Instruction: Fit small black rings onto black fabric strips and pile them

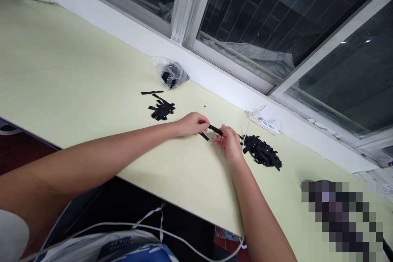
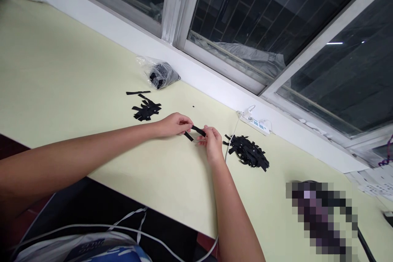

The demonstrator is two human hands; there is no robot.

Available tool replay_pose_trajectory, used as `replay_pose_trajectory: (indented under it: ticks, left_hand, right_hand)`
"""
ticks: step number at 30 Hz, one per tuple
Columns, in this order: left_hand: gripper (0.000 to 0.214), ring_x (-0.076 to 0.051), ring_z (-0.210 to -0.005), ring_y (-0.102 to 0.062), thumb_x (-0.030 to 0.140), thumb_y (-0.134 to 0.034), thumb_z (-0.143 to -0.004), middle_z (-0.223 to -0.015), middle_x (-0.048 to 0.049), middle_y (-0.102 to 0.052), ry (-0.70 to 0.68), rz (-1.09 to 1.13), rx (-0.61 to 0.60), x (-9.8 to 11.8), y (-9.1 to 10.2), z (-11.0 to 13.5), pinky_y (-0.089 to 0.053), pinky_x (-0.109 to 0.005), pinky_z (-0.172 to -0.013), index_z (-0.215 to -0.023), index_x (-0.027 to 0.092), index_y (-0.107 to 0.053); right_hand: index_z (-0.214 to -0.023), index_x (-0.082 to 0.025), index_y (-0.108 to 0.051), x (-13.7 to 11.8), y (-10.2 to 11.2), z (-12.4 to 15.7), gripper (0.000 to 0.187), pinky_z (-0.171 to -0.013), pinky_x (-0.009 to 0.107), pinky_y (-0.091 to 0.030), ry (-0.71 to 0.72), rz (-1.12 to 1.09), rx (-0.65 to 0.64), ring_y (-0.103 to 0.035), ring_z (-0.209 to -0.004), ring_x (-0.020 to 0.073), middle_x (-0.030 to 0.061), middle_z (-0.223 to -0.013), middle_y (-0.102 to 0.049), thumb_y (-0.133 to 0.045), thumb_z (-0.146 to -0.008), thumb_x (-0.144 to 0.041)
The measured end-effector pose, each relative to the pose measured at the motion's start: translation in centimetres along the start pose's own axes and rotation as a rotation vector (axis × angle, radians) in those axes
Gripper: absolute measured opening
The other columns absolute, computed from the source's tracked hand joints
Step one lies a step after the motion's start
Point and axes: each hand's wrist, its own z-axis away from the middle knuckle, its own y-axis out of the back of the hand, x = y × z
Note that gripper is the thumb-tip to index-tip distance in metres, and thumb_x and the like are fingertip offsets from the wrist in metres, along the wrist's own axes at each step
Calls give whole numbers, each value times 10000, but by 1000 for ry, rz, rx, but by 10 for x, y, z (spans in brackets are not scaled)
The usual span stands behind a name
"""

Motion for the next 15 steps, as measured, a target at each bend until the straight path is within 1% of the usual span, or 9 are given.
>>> replay_pose_trajectory:
  ticks: [3,6,8,10,13,15]
  left_hand:
    - [221,-125,-668,-553,291,-580,-850,-761,-26,-685,-143,-175,50,-1,1,0,-401,-240,-611,-897,142,-736]
    - [215,-132,-736,-587,263,-555,-890,-853,-34,-711,-293,-261,40,1,1,1,-419,-244,-671,-946,160,-736]
    - [204,-132,-770,-604,233,-550,-903,-891,-38,-714,-373,-287,16,2,1,2,-431,-247,-711,-965,167,-733]
    - [197,-131,-794,-615,209,-549,-911,-910,-40,-712,-416,-296,-5,4,1,3,-439,-247,-737,-980,172,-730]
    - [190,-131,-819,-620,196,-551,-919,-918,-42,-703,-456,-300,-33,6,1,4,-447,-248,-762,-983,176,-729]
    - [189,-136,-837,-621,196,-550,-924,-920,-47,-697,-475,-306,-46,6,1,3,-451,-253,-780,-980,178,-730]
  right_hand:
    - [-809,-217,-577,-2,3,-2,415,-465,274,-476,-132,-72,-118,-620,-556,167,34,-758,-692,-568,-811,-632]
    - [-801,-214,-586,-2,6,-2,419,-486,269,-495,-205,-107,-223,-645,-585,172,36,-738,-689,-511,-873,-620]
    - [-780,-214,-582,-3,7,-1,389,-522,271,-517,-232,-115,-261,-680,-663,187,45,-775,-704,-538,-882,-588]
    - [-784,-212,-596,-3,7,0,334,-577,281,-546,-237,-101,-277,-695,-738,198,55,-821,-718,-598,-870,-535]
    - [-867,-198,-651,-3,6,1,253,-711,314,-583,-206,-90,-332,-683,-790,185,64,-883,-725,-681,-840,-447]
    - [-903,-192,-669,-3,6,2,244,-777,325,-584,-174,-106,-368,-674,-802,173,55,-889,-721,-723,-819,-414]
